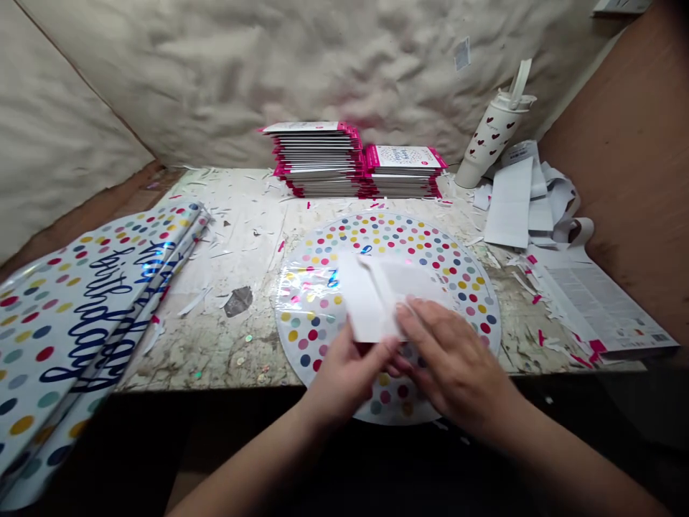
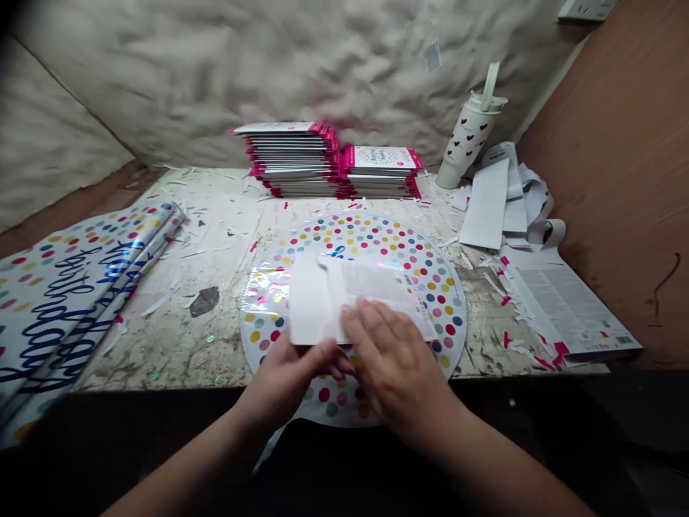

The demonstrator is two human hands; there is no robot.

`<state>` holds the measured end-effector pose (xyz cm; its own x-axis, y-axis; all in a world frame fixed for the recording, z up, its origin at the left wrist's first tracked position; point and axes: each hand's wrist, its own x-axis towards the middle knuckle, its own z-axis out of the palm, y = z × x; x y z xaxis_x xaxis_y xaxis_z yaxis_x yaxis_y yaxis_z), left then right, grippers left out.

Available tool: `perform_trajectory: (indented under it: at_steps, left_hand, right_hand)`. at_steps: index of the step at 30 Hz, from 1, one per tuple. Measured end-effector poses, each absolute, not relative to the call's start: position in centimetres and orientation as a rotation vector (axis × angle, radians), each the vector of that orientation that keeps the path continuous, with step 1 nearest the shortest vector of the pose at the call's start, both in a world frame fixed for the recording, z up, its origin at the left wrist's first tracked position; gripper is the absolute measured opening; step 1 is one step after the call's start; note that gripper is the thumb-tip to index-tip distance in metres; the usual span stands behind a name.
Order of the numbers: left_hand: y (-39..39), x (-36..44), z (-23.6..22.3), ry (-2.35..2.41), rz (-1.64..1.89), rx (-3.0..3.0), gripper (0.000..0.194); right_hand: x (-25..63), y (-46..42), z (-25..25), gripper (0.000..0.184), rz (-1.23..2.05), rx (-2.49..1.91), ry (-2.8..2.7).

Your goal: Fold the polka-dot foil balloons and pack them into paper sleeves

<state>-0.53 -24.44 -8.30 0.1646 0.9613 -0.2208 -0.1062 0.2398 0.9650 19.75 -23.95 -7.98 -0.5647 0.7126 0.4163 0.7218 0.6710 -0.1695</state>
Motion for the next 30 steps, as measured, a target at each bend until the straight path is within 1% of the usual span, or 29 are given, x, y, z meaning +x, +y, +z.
perform_trajectory:
  at_steps: [1,4,5,6,9,11,13,15,16,18,21,23,25,27,30]
  left_hand:
    - [-24.7,-0.9,-8.0,1.127,1.051,1.232,0.033]
    - [-24.6,-3.8,-7.8,1.387,1.471,1.908,0.063]
    - [-24.4,-5.0,-8.0,1.437,1.529,2.112,0.069]
    - [-24.2,-6.0,-8.3,1.425,1.469,2.306,0.067]
    - [-24.1,-7.6,-10.0,1.182,0.932,2.657,0.041]
    - [-24.4,-7.3,-11.5,1.102,0.707,2.675,0.034]
    - [-25.0,-6.6,-12.8,1.082,0.598,2.623,0.03]
    - [-25.6,-5.9,-13.7,1.063,0.547,2.575,0.028]
    - [-25.8,-5.7,-13.9,1.071,0.549,2.55,0.027]
    - [-25.9,-5.2,-13.9,1.144,0.58,2.464,0.022]
    - [-25.2,-4.3,-13.5,1.407,0.621,2.255,0.018]
    - [-24.5,-3.8,-13.5,1.55,0.63,2.196,0.021]
    - [-23.8,-3.9,-13.6,1.571,0.611,2.268,0.022]
    - [-23.7,-4.8,-13.8,1.576,0.59,2.376,0.024]
    - [-24.5,-6.7,-13.3,1.762,0.701,2.352,0.026]
  right_hand:
    - [18.2,-23.4,-8.2,0.054,-0.021,-1.046,-2.347]
    - [16.7,-21.4,-8.4,0.045,0.141,-0.825,-2.141]
    - [17.0,-20.8,-8.6,0.042,0.205,-0.747,-2.114]
    - [17.4,-20.3,-8.8,0.039,0.249,-0.685,-2.114]
    - [18.3,-19.8,-10.5,0.03,0.172,-0.646,-2.246]
    - [18.4,-20.6,-12.1,0.027,0.038,-0.641,-2.388]
    - [18.3,-21.8,-13.6,0.024,-0.069,-0.589,-2.482]
    - [18.0,-23.0,-14.5,0.023,-0.064,-0.579,-2.521]
    - [17.9,-23.4,-14.7,0.021,-0.008,-0.618,-2.523]
    - [17.6,-23.5,-14.4,0.017,0.206,-0.786,-2.505]
    - [16.9,-22.2,-13.4,0.012,0.528,-1.149,-2.445]
    - [16.5,-21.1,-13.0,0.009,0.525,-1.289,-2.434]
    - [16.5,-20.3,-12.9,0.018,0.395,-1.223,-2.513]
    - [16.8,-20.3,-13.2,0.027,0.314,-1.012,-2.645]
    - [17.6,-21.3,-13.5,0.039,0.273,-0.839,-2.786]
